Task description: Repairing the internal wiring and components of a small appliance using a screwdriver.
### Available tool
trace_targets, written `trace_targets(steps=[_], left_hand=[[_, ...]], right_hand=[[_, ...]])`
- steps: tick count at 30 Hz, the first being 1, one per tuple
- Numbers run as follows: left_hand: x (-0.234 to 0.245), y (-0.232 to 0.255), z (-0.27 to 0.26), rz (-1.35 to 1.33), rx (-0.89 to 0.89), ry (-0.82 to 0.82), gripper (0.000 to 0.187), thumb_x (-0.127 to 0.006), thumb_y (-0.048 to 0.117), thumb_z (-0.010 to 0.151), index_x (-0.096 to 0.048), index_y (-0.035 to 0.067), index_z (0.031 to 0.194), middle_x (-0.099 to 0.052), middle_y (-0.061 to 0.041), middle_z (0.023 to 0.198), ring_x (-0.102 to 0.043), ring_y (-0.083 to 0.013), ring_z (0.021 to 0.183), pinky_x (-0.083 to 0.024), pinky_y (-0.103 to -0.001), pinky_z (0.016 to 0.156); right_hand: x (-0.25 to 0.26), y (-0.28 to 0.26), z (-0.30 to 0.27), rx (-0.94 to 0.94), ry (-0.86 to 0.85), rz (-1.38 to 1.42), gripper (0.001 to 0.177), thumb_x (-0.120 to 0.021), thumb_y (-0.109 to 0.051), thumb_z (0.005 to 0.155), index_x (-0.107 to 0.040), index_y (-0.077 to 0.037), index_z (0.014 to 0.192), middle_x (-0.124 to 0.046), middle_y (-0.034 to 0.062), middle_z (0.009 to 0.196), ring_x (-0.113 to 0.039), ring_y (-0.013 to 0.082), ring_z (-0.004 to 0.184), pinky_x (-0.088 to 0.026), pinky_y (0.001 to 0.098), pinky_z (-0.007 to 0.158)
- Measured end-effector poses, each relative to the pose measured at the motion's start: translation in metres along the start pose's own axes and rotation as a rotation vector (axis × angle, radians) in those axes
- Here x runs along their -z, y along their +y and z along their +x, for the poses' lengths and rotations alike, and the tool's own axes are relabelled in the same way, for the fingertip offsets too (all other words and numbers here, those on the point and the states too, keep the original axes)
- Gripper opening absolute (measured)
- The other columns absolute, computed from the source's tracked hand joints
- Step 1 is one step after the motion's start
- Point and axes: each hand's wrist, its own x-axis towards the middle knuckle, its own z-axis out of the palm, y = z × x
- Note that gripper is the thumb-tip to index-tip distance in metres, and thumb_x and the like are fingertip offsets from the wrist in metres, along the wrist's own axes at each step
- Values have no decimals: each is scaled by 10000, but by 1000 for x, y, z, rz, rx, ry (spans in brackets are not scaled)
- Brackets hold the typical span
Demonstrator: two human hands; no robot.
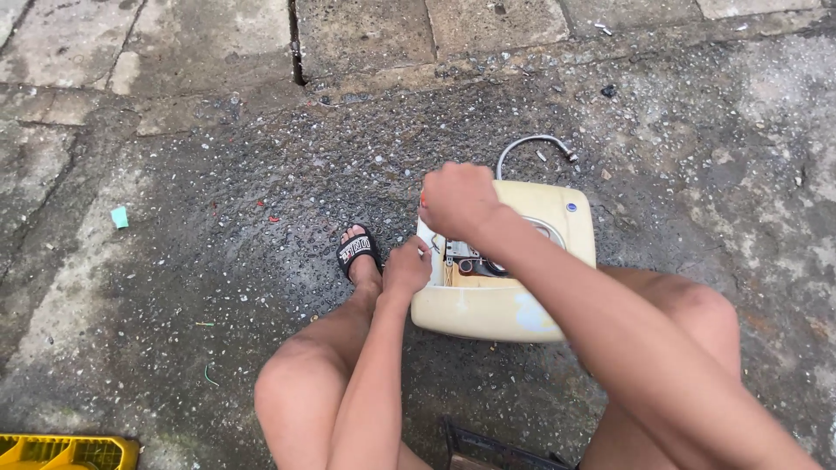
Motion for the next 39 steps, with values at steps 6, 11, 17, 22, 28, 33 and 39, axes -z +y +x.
trace_targets(steps=[6,11,17,22,28,33,39], left_hand=[[-4,12,-10,-143,101,-126,356,-645,269,910,-642,86,1215,-790,-91,838,-773,-193,642,-636,-346,713],[-19,33,-37,-455,153,-239,370,-723,-2,846,-549,-127,1147,-707,-235,907,-766,-266,682,-624,-283,546],[-55,69,-70,-534,67,-297,162,-644,32,937,-539,-29,1044,-762,-166,1012,-781,-217,858,-619,-287,687],[-94,91,-62,-562,74,-275,143,-606,89,976,-555,-45,990,-776,-162,974,-743,-202,743,-612,-284,640],[-121,122,-61,-994,190,-162,207,-609,73,992,-554,-91,1106,-697,-249,1004,-722,-279,882,-616,-341,804],[-135,118,-59,-1219,286,-122,239,-655,38,944,-511,-71,1100,-661,-258,1136,-679,-356,1032,-566,-430,972],[-116,146,-77,-1232,349,41,202,-463,10,1044,-426,-16,1240,-539,-206,1302,-594,-307,1240,-504,-404,1145]], right_hand=[[63,84,-130,-104,153,696,379,-709,-271,850,-706,98,936,-700,387,884,-651,603,969,-503,620,873],[-29,221,-225,-200,763,1833,216,-638,-220,1064,-706,-28,1135,-683,19,942,-578,64,744,-463,173,671],[-146,324,-337,-626,1265,2233,107,-502,-260,1080,-586,-230,1140,-596,-66,1042,-606,69,971,-525,258,1024],[-235,310,-383,-980,1302,2204,427,-420,-574,1122,-577,-207,972,-536,-71,762,-545,47,703,-506,210,781],[-446,289,-424,-1313,982,2321,324,-588,-453,1099,-516,-190,923,-451,-76,691,-408,31,520,-359,189,475],[-490,236,-410,-1833,569,1966,366,-801,-394,876,-582,-101,872,-482,57,620,-452,168,499,-315,304,437],[-502,226,-385,-1596,312,1897,132,-690,-121,929,-721,-10,993,-484,71,589,-418,170,467,-303,291,427]])
